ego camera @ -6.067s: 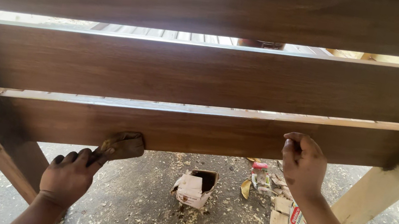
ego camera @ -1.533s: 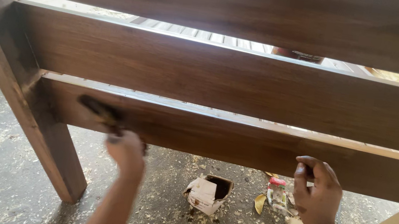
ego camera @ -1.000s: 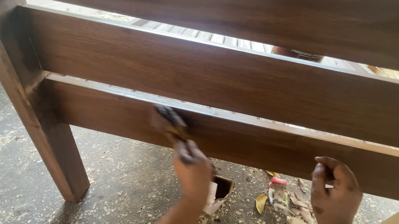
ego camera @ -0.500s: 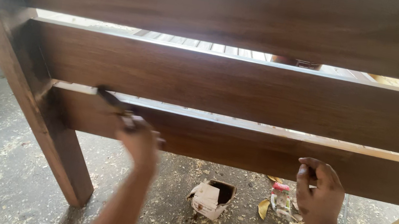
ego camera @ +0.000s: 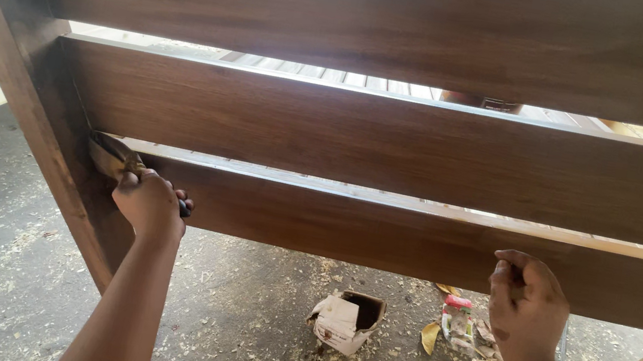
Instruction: The person applies dark wood stain with a brush to the slats and frame of a wooden bench, working across the rails, legs and edges, dipping the brush into a stain can and moving around the furniture to coat the remaining bare wood surfaces.
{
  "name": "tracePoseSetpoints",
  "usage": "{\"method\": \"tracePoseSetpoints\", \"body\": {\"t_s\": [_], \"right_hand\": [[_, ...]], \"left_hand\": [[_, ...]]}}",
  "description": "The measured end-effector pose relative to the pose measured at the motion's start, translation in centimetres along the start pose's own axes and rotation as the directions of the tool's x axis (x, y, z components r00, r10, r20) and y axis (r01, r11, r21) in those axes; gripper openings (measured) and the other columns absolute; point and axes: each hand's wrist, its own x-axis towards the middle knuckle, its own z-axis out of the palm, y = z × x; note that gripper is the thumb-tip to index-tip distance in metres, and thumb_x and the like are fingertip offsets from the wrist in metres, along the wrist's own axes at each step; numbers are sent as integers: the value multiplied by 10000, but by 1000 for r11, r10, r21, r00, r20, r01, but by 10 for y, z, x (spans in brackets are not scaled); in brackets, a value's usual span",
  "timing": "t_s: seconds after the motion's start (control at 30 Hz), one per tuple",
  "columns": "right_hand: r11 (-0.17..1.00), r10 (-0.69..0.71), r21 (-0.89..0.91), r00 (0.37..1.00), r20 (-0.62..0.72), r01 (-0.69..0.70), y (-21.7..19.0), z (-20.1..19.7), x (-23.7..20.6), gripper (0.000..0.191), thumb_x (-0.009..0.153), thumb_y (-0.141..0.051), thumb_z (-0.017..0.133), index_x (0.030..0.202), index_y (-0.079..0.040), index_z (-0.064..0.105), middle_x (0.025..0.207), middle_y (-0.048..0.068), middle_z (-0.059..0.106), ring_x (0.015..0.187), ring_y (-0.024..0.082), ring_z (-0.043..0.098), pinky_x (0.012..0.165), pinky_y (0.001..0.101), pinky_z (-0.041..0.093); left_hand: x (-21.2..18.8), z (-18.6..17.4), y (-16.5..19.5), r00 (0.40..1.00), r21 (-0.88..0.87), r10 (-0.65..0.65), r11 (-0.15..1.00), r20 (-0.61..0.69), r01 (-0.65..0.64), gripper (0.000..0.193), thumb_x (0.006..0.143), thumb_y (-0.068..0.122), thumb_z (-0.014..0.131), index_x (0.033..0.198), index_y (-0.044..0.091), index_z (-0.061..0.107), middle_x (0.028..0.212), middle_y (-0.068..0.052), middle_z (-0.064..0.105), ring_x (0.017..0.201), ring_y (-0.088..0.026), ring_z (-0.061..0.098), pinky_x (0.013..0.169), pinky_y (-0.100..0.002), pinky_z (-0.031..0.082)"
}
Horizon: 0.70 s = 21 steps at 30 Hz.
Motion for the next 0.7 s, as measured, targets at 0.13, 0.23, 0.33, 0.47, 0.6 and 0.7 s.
{"method": "tracePoseSetpoints", "body": {"t_s": [0.13, 0.23, 0.33, 0.47, 0.6, 0.7], "right_hand": [[999, 43, 25, 998, 35, -44, 3, -5, -2, 100, 997, -101, 651, 1045, -46, 720, 914, 81, 704, 705, 146, 663, 634, 287, 534], [998, 56, 34, 997, 59, -58, 8, -10, -1, 118, 992, -102, 645, 1054, -38, 721, 976, 96, 714, 724, 147, 683, 622, 282, 558], [999, 40, 16, 997, 73, -41, 15, -15, -4, 120, 1006, -101, 639, 1065, -41, 725, 1005, 99, 719, 755, 139, 691, 624, 270, 577], [999, 41, -20, 998, 46, -40, 22, -21, -6, 120, 1021, -89, 643, 1078, -32, 731, 1000, 104, 728, 748, 137, 692, 656, 278, 561], [996, 88, 14, 996, 33, -89, 27, -18, -3, 122, 1042, -101, 631, 1099, -43, 722, 930, 80, 722, 750, 124, 695, 645, 255, 561], [995, 99, -28, 994, 37, -98, 27, -15, -4, 115, 1047, -100, 639, 1092, -45, 729, 922, 76, 723, 714, 130, 684, 634, 265, 539]], "left_hand": [[-23, 16, -27, 997, 27, 20, 999, -71, -18, 205, 1004, 182, 433, 1201, 162, 486, 555, 45, 450, 372, -51, 376, 300, -247, 356], [-113, 64, -33, 996, -122, -74, 989, 48, 79, 474, 1016, 228, 492, 1439, 17, 448, 569, 42, 479, 379, -49, 401, 306, -224, 357], [-210, 97, -32, 939, -160, -271, 938, 211, 306, 512, 1083, 365, 367, 1457, 29, 467, 496, -3, 488, 326, -95, 413, 289, -224, 389], [-272, 121, -33, 844, -16, -397, 902, 361, 431, 741, 1017, 132, 365, 1637, 303, -2, 711, -19, 502, 459, -91, 402, 388, -223, 426], [-263, 118, -31, 833, 32, -442, 888, 333, 458, 734, 984, 81, 346, 1635, 311, 97, 727, -55, 534, 465, -103, 417, 401, -217, 423], [-238, 101, -25, 903, 171, -388, 917, 183, 360, 729, 1005, 171, 391, 1657, 292, 89, 681, -69, 557, 420, -130, 464, 360, -251, 444]]}}
